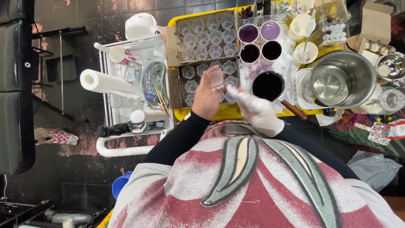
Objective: Wiping a small plastic cup with a white cloth in a candle production setting.
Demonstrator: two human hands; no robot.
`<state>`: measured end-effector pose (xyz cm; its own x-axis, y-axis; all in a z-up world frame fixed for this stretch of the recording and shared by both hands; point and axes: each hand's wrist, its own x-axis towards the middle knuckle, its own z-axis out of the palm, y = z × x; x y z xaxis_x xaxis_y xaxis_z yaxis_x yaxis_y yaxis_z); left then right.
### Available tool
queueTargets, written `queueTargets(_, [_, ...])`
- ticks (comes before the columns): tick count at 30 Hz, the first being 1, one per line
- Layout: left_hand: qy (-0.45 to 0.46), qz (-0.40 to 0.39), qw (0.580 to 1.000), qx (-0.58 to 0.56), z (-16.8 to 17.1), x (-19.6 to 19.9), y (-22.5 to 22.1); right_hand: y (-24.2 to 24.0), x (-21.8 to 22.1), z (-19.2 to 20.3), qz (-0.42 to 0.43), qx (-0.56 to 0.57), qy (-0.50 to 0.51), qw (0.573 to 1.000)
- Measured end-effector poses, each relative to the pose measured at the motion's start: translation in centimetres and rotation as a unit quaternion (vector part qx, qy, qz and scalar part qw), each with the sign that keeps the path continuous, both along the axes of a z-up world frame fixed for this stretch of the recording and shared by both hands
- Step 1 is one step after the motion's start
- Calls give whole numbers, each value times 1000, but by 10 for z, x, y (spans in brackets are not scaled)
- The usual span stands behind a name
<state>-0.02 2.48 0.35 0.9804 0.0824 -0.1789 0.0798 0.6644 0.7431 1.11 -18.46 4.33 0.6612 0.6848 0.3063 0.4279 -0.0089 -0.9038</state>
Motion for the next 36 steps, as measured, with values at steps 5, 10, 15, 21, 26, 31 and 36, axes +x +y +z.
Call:
queueTargets(5, [-41,-9,963,268,-11,2,27,-33,0,-27,-133,153,284,937])
queueTargets(10, [-13,-20,870,493,-11,0,41,-45,-9,-32,-196,153,261,933])
queueTargets(15, [12,51,733,678,-25,1,40,-53,-21,-51,-215,112,254,936])
queueTargets(21, [62,24,633,771,-42,12,40,-60,-27,-49,-231,124,273,926])
queueTargets(26, [111,3,589,800,-53,20,37,-67,-30,-49,-242,133,289,917])
queueTargets(31, [115,-12,583,804,-60,20,35,-79,-31,-55,-250,143,309,907])
queueTargets(36, [14,-37,567,823,-35,15,27,-86,-32,-63,-252,152,328,898])
